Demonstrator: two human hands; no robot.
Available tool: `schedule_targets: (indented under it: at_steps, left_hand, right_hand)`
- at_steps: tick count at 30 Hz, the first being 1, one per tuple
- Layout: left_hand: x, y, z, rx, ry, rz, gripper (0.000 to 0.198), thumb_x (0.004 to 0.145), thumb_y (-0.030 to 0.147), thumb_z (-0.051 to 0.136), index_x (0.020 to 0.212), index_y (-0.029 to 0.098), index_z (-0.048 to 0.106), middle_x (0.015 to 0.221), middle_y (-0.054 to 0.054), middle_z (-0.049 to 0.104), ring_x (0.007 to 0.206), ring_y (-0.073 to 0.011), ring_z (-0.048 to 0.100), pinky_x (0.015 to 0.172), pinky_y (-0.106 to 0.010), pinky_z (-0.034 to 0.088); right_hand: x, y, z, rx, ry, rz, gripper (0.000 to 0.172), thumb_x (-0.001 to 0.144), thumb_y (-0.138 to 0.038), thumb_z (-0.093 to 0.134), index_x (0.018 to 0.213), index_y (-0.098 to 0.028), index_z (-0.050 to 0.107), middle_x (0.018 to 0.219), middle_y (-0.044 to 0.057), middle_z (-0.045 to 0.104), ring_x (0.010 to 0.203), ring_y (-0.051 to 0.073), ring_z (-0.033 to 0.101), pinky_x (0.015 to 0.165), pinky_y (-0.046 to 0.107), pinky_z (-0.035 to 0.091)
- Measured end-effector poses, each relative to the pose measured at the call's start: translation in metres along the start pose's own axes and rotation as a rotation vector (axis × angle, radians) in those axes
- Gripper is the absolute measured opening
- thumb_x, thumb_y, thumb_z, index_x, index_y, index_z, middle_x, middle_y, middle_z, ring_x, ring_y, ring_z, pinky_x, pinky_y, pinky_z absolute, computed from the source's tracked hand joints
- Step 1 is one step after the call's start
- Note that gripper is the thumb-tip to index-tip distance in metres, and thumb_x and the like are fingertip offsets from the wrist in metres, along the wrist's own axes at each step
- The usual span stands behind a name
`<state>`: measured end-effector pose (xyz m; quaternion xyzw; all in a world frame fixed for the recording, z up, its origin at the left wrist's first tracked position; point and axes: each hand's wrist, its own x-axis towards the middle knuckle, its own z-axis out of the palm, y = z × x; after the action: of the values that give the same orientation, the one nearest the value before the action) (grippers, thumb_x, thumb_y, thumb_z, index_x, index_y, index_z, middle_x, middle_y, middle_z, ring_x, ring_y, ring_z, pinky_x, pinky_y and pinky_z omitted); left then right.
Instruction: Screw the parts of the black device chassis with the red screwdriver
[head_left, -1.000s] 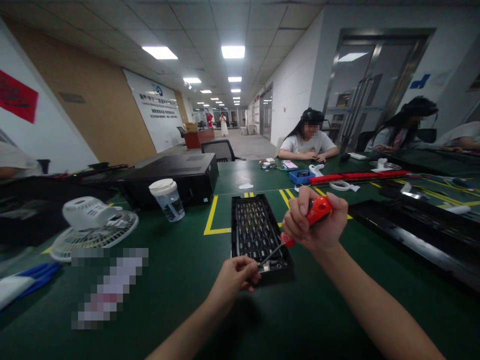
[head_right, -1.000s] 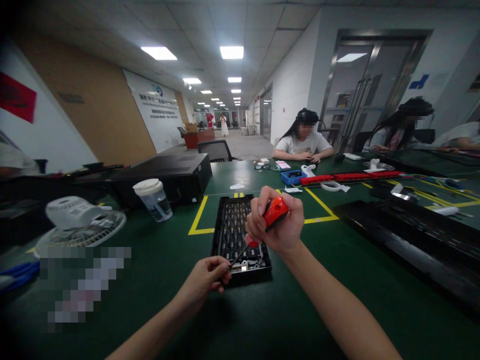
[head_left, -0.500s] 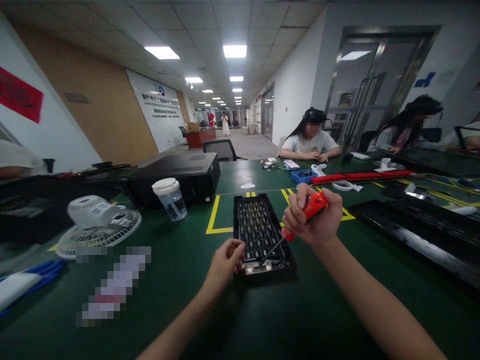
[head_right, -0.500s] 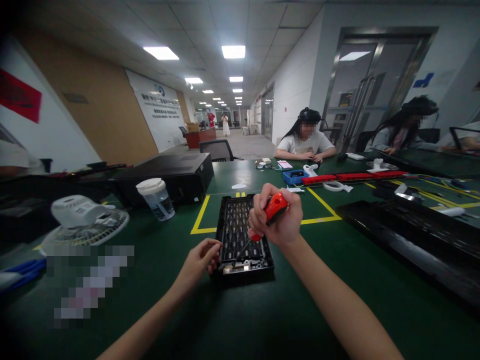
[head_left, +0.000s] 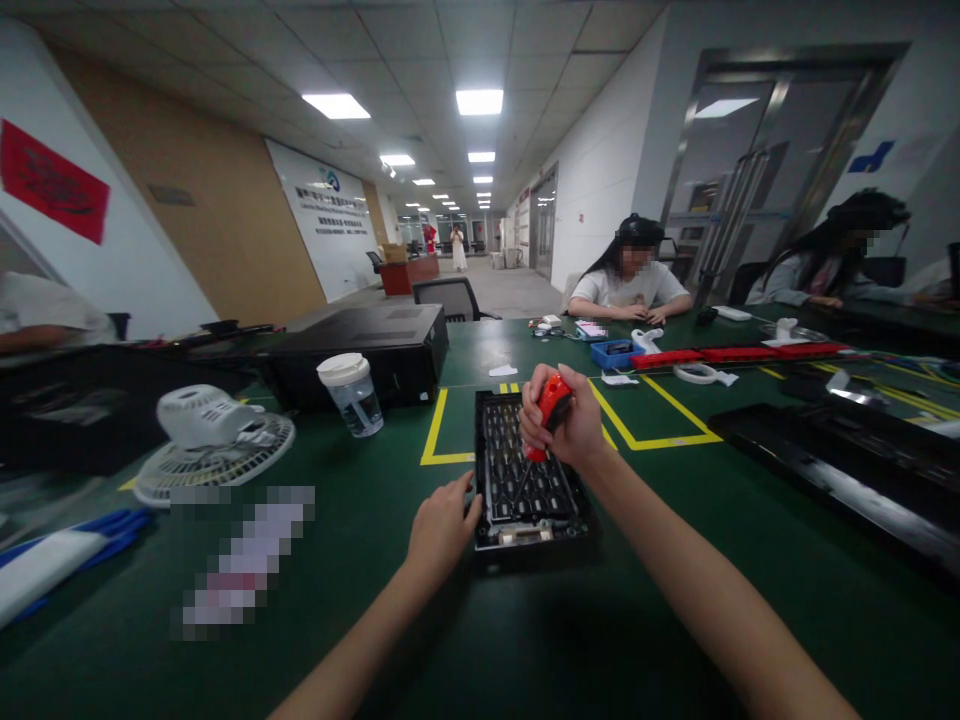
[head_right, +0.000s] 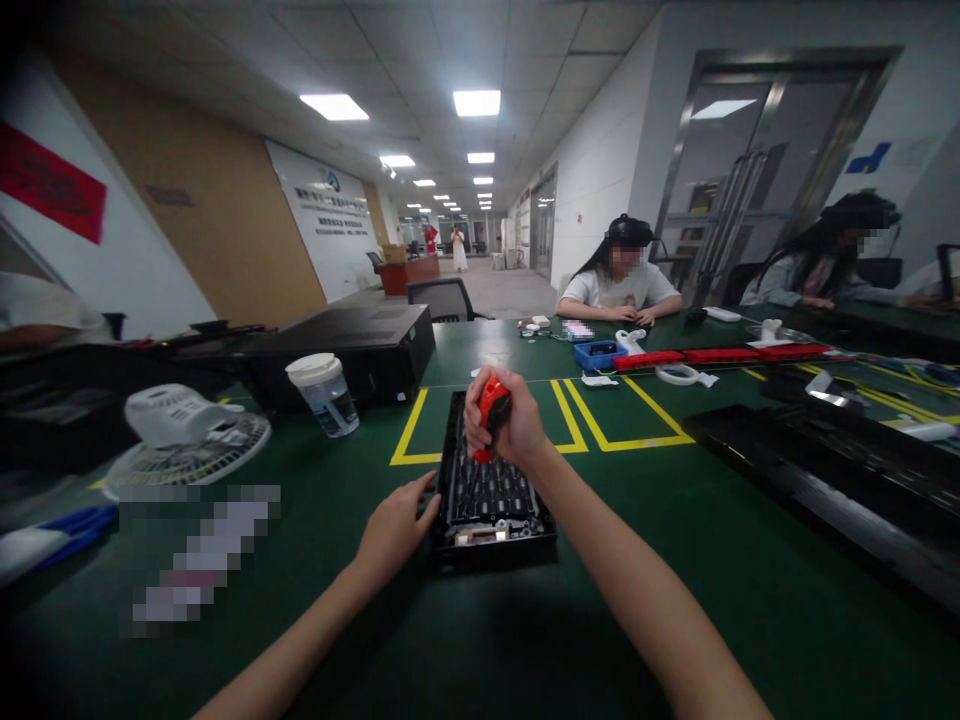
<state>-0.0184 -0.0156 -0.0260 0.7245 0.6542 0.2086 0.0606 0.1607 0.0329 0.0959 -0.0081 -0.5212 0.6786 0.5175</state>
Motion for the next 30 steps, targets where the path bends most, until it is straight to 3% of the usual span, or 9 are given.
schedule_targets:
  at_steps: [13,30]
  left_hand:
    - [0.0,0.0,0.005,0.111,-0.065,0.007,0.041,0.091,0.034,0.03,0.128,0.021,0.043,0.109,-0.008,0.064,0.095,-0.0184,0.06,0.08,-0.028,0.041]
    - [0.001,-0.002,0.006,0.112,-0.066,0.021,0.04,0.091,0.034,0.029,0.125,0.02,0.046,0.106,-0.008,0.065,0.093,-0.0188,0.06,0.077,-0.027,0.041]
  right_hand:
    - [0.013,0.042,0.009,-0.044,-0.092,0.111,0.03,0.087,-0.036,0.035,0.071,-0.015,0.049,0.049,-0.004,0.051,0.029,0.007,0.039,0.028,0.019,0.036]
    - [0.011,0.05,0.011,-0.101,-0.074,0.13,0.03,0.086,-0.037,0.036,0.068,-0.015,0.048,0.047,-0.004,0.049,0.03,0.007,0.039,0.029,0.019,0.036]
